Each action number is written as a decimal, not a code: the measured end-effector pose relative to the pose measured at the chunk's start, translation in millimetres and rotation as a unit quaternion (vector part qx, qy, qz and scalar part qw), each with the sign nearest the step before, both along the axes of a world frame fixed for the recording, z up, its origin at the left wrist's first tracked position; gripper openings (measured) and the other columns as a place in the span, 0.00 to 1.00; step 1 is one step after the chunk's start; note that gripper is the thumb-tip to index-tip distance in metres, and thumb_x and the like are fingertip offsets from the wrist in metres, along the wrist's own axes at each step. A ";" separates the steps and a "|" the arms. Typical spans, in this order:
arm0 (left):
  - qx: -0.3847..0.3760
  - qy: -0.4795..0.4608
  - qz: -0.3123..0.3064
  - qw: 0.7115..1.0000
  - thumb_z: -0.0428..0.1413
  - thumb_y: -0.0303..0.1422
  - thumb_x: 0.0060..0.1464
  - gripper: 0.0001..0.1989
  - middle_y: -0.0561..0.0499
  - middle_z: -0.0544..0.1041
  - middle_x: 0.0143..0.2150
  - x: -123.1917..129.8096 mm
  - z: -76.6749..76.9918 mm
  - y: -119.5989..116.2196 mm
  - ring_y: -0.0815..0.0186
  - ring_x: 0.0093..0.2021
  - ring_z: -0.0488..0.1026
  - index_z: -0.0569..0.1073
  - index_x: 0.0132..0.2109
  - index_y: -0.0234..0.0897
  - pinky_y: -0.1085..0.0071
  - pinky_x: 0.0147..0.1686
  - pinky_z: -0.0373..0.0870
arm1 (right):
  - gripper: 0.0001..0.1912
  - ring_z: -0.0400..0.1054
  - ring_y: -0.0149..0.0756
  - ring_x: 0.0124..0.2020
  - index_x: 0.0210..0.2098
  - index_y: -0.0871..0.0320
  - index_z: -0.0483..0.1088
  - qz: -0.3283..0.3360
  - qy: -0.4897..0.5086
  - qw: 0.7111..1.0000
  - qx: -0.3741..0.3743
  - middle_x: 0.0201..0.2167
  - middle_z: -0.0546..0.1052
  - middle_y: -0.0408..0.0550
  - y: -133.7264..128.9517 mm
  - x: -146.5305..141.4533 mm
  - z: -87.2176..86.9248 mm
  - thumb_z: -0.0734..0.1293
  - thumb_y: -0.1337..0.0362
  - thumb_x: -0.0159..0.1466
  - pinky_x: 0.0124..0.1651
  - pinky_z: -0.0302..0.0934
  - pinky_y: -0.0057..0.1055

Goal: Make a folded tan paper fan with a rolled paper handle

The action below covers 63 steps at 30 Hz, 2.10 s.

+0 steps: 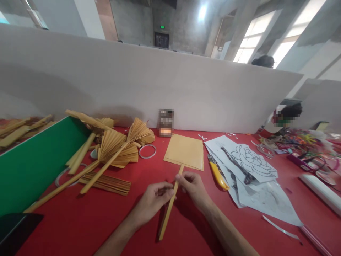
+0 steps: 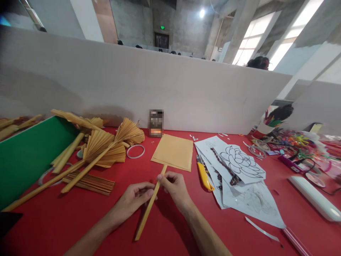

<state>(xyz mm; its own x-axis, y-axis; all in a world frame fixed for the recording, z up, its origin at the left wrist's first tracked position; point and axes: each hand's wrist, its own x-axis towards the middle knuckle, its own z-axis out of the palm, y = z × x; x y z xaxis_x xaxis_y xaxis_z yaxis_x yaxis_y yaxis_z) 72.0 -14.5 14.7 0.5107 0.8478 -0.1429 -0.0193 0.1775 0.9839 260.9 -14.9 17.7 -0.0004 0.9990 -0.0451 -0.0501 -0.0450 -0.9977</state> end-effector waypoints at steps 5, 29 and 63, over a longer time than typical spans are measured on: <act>0.016 -0.035 0.089 0.995 0.67 0.46 0.56 0.17 0.48 0.81 0.30 -0.7 -6.0 7.5 0.65 0.33 0.75 0.84 0.34 0.34 0.73 0.35 0.71 | 0.24 0.63 0.29 0.22 0.33 0.60 0.75 -0.002 0.012 1.000 0.022 0.22 0.73 0.43 -7.0 -23.6 -5.5 0.73 0.43 0.63 0.27 0.58 0.27; -0.032 -0.221 0.338 0.914 0.75 0.38 0.46 0.24 0.45 0.86 0.42 -9.8 -3.0 26.8 0.58 0.45 0.84 0.75 0.45 0.36 0.64 0.47 0.80 | 0.20 0.64 0.31 0.24 0.35 0.58 0.76 -0.157 0.078 0.984 0.038 0.25 0.74 0.43 -1.0 -10.1 -1.2 0.77 0.47 0.60 0.29 0.61 0.28; -0.036 -0.053 -0.023 0.998 0.58 0.57 0.60 0.27 0.49 0.76 0.23 14.2 1.1 -8.8 0.69 0.21 0.69 0.76 0.32 0.34 0.74 0.25 0.62 | 0.20 0.68 0.30 0.13 0.31 0.55 0.65 0.028 0.147 0.987 0.056 0.18 0.69 0.35 -23.9 -25.1 4.0 0.73 0.48 0.66 0.16 0.60 0.25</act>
<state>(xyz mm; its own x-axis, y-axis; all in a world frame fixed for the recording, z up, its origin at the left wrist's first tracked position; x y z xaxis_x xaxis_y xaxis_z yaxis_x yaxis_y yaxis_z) 86.3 -23.3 15.7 0.5648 0.8122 -0.1461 -0.1127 0.2513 0.9613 235.8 -38.8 21.7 -0.0524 0.9957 0.0766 -0.3391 0.0544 -0.9392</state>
